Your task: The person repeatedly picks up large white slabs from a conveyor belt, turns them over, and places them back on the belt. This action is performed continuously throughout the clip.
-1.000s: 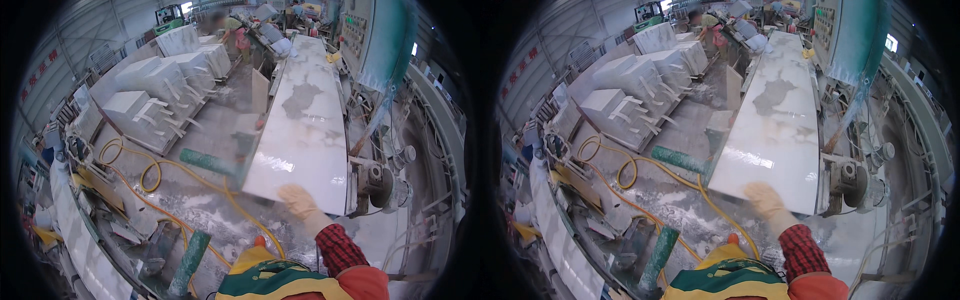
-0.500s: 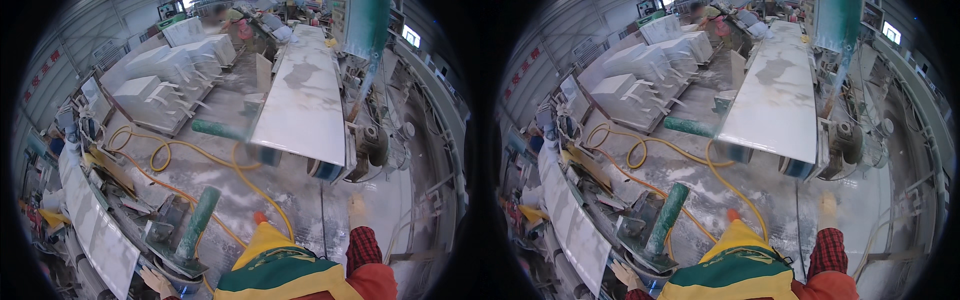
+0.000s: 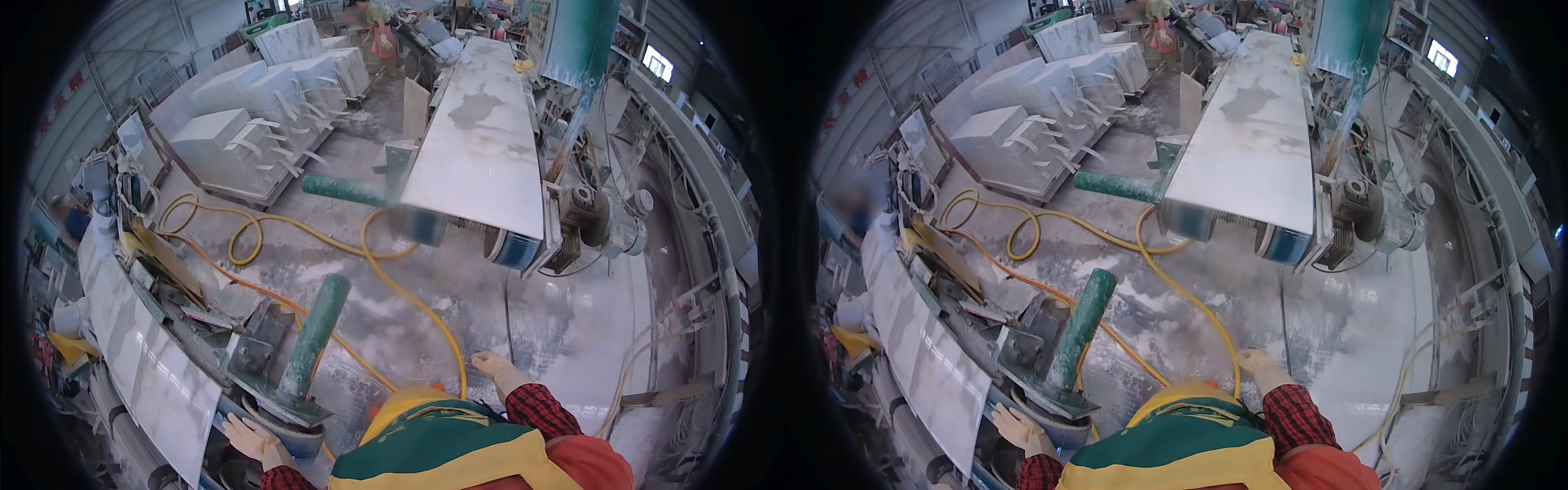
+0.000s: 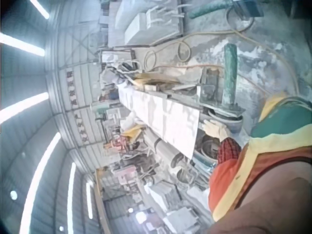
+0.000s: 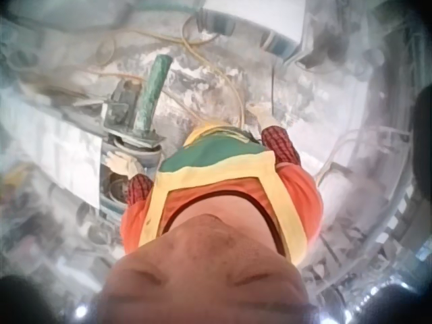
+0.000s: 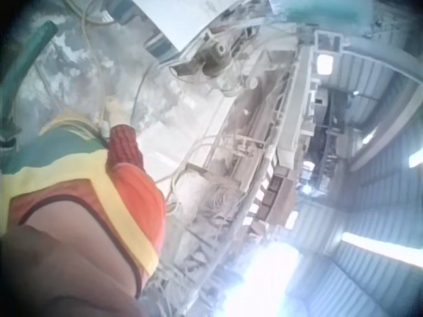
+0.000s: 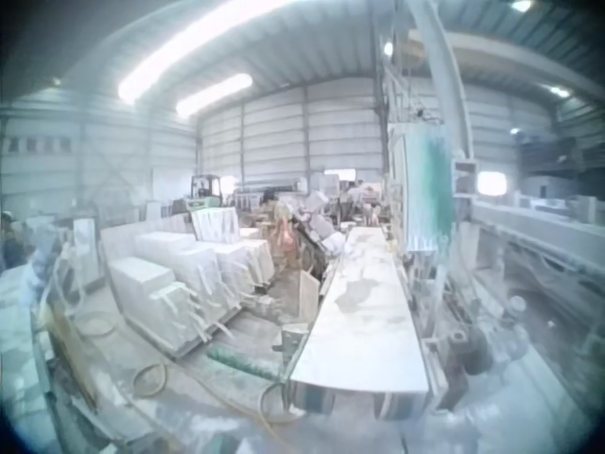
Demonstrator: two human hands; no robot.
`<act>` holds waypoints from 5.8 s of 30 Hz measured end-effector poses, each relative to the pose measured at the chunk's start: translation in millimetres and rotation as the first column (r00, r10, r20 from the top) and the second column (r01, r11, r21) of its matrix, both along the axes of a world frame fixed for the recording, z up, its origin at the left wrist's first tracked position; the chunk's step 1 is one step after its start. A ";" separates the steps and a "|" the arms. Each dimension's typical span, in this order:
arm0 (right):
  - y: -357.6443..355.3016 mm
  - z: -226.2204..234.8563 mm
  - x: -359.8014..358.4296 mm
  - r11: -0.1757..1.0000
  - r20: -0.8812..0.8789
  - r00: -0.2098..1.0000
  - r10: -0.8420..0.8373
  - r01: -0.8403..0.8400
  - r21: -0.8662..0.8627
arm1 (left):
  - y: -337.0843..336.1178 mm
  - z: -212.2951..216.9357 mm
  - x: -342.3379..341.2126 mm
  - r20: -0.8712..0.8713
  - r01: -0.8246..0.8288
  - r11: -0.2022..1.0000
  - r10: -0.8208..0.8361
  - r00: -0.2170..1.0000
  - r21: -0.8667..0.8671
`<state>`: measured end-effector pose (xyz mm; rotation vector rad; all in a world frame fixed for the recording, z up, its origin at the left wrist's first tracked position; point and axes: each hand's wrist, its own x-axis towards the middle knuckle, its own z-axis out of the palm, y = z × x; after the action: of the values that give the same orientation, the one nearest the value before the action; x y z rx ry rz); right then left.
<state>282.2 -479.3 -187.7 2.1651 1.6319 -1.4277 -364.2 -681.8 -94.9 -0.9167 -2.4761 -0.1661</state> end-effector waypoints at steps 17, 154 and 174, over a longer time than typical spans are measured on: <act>-65.5 17.2 -243.8 0.949 -0.109 0.978 0.176 -0.139 0.282 | -37.5 53.2 -0.4 0.208 0.460 0.826 -0.537 0.817 0.326; -53.2 161.1 -687.6 -0.231 0.299 0.251 0.920 -0.269 0.935 | -252.2 106.0 -101.2 0.161 -0.184 0.934 0.140 0.977 0.306; -60.3 164.2 -674.1 -0.230 0.303 0.257 0.918 -0.278 0.933 | -257.6 115.4 -91.4 0.140 -0.149 0.931 0.107 0.984 0.334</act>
<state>-391.8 -539.6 -23.5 -0.0250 3.6692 -0.5131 -455.6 -939.5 20.5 -0.6097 -2.4942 -0.6046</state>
